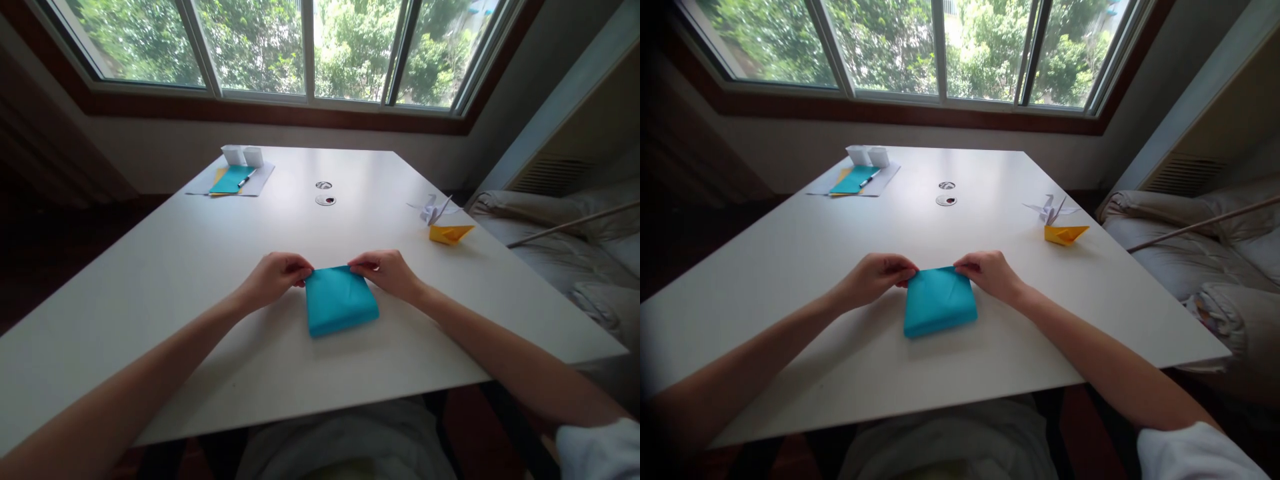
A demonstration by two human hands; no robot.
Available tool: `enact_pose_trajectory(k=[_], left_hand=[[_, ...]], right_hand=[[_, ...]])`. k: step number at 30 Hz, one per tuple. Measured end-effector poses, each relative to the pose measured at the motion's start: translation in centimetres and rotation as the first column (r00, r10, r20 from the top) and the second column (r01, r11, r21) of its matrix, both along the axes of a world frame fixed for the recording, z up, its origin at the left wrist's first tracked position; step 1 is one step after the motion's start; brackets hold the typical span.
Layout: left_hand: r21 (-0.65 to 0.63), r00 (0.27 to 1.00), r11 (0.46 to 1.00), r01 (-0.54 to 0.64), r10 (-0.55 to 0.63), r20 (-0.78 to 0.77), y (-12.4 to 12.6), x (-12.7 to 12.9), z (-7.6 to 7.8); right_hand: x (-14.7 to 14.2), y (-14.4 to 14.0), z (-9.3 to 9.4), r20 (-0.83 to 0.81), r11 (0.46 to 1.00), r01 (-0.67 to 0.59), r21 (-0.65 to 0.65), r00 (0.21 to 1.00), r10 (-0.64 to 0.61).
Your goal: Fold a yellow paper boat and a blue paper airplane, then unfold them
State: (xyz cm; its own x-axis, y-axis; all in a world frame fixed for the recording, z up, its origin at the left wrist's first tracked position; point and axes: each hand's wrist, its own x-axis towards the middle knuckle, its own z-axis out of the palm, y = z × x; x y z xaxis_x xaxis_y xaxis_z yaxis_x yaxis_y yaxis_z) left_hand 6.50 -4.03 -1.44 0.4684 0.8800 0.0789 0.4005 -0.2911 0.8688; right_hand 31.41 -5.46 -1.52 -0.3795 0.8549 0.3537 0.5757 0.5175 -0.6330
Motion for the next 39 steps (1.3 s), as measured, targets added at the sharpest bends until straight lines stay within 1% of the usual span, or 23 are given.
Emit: enact_pose_trajectory(k=[2,5,7,9,12,17,19,21,24,27,30,32,34,37,39], left_hand=[[0.116,0.993,0.993,-0.009,0.023,-0.116,0.0,0.2,-0.1],[0.309,0.962,0.951,0.031,0.056,-0.266,-0.3,0.5,-0.1],[0.376,0.945,0.921,0.096,0.034,-0.326,-0.4,0.6,-0.2],[0.410,0.924,0.898,0.161,0.009,-0.383,-0.5,0.6,-0.3],[0.431,0.887,0.872,0.232,-0.007,-0.462,-0.5,0.5,-0.4],[0.437,0.856,0.837,0.330,-0.070,-0.512,-0.4,0.3,-0.2],[0.454,0.830,0.812,0.366,-0.065,-0.554,-0.3,0.3,-0.1],[0.476,0.813,0.798,0.370,-0.031,-0.581,-0.1,0.4,-0.1],[0.488,0.810,0.803,0.343,0.011,-0.587,0.1,0.7,-0.1],[0.486,0.812,0.811,0.326,0.023,-0.583,0.1,1.0,-0.1],[0.487,0.818,0.814,0.317,0.026,-0.575,-0.1,1.1,-0.2],[0.492,0.817,0.811,0.317,0.031,-0.576,-0.3,1.0,-0.2],[0.497,0.809,0.807,0.320,0.040,-0.586,-0.6,0.9,-0.3],[0.494,0.790,0.805,0.329,0.052,-0.611,-0.9,0.6,-0.3],[0.486,0.775,0.806,0.339,0.053,-0.630,-1.0,0.4,-0.4]], right_hand=[[0.0,0.1,-0.2,0.053,0.999,-0.018,0.031,0.998,0.016],[0.0,0.5,-0.6,0.108,0.998,-0.027,0.063,0.994,0.020],[0.0,0.7,-0.9,0.136,0.997,-0.046,0.064,0.990,0.037],[0.0,0.9,-1.2,0.158,0.996,-0.064,0.059,0.986,0.054],[-0.1,1.2,-1.5,0.161,0.996,-0.065,0.053,0.985,0.056],[-0.1,1.2,-1.5,0.157,0.998,-0.061,0.034,0.986,0.055],[-0.1,1.1,-1.4,0.174,0.997,-0.066,0.037,0.983,0.059],[-0.1,1.1,-1.3,0.198,0.996,-0.073,0.045,0.978,0.063],[-0.1,1.1,-1.2,0.220,0.996,-0.077,0.048,0.973,0.064],[0.0,1.1,-1.3,0.235,0.996,-0.077,0.053,0.970,0.062],[0.1,1.1,-1.4,0.269,0.992,-0.091,0.093,0.961,0.062],[0.1,1.1,-1.4,0.296,0.983,-0.135,0.127,0.951,0.092],[0.0,1.0,-1.2,0.314,0.965,-0.226,0.135,0.933,0.175],[-0.1,0.9,-1.0,0.309,0.934,-0.345,0.097,0.902,0.301],[0.0,0.8,-0.9,0.305,0.928,-0.364,0.074,0.895,0.327]])
